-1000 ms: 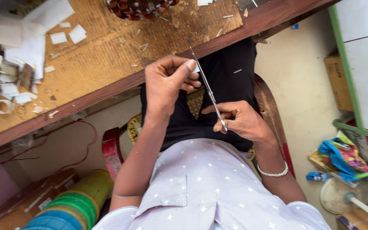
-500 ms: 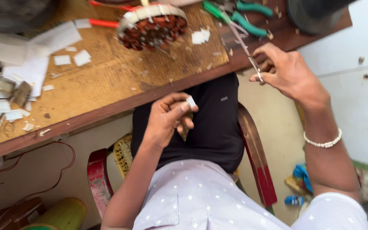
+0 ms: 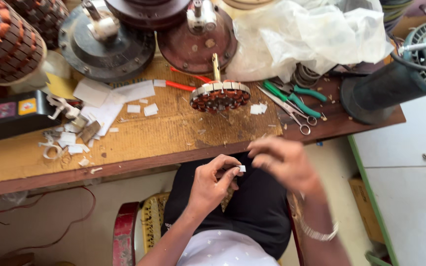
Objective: The person cuts small white paper pieces with scissors and inserts them into the slots of a copper-wound motor armature. They use a green screwdriver to press the paper into place and repeat the process for multiple slots.
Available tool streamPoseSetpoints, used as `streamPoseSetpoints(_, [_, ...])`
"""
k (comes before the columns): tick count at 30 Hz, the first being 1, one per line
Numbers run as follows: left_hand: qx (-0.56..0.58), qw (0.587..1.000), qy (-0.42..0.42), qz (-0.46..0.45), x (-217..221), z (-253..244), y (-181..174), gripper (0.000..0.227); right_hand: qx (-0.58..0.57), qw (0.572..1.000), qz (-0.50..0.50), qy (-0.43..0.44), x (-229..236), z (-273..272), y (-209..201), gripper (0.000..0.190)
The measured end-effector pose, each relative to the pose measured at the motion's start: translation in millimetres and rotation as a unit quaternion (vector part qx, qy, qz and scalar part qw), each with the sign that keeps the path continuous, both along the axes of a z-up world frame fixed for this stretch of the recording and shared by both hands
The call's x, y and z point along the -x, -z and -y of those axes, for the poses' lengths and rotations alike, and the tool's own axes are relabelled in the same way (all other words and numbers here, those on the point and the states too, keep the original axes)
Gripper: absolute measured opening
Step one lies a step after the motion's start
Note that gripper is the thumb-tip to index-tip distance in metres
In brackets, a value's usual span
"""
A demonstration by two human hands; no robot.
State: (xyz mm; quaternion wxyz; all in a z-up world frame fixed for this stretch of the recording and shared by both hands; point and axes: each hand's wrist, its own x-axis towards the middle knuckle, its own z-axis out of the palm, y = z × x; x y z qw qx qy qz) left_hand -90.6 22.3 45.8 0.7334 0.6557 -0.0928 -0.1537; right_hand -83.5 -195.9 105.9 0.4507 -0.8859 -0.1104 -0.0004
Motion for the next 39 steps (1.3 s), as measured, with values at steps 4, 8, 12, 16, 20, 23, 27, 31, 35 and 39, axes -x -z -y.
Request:
streamPoseSetpoints(4, [-0.048,0.997,-0.01,0.06,-8,0,-3,0.004,-0.129,0.988,0.037,0.073,31,-40,47,0.021])
streamPoseSetpoints(8, [-0.044,0.996,-0.006,0.077,-1,-2,-1,0.003,-0.166,0.977,0.063,0.122,49,-51,66,0.017])
streamPoseSetpoints(12, [-0.081,0.993,-0.006,0.084,18,-4,2,0.005,-0.172,0.98,0.006,0.103,57,-45,75,0.014])
streamPoseSetpoints(16, [-0.077,0.989,-0.009,0.129,35,-7,-2,0.008,-0.152,0.984,0.087,0.033,66,-36,64,0.016])
streamPoseSetpoints(20, [0.029,0.999,0.037,-0.021,38,-9,-11,0.009,-0.104,0.974,0.194,-0.053,64,-26,38,0.022])
streamPoseSetpoints(23, [0.074,0.992,0.065,-0.082,38,-8,-14,0.009,-0.081,0.971,0.21,-0.077,56,-20,24,0.023])
streamPoseSetpoints(27, [0.099,0.99,0.054,-0.082,33,-4,-11,0.007,-0.06,0.975,0.198,-0.082,48,-23,19,0.021])
streamPoseSetpoints(31, [0.063,0.998,0.006,-0.03,33,-3,-8,0.007,-0.087,0.978,0.182,-0.054,48,-31,25,0.018])
streamPoseSetpoints(35, [-0.04,0.988,-0.067,0.136,29,-5,-13,0.005,-0.178,0.982,0.011,0.057,51,-42,39,0.013])
streamPoseSetpoints(39, [-0.166,0.937,-0.119,0.284,26,-5,-15,0.008,-0.249,0.959,-0.064,0.118,50,-52,60,0.011])
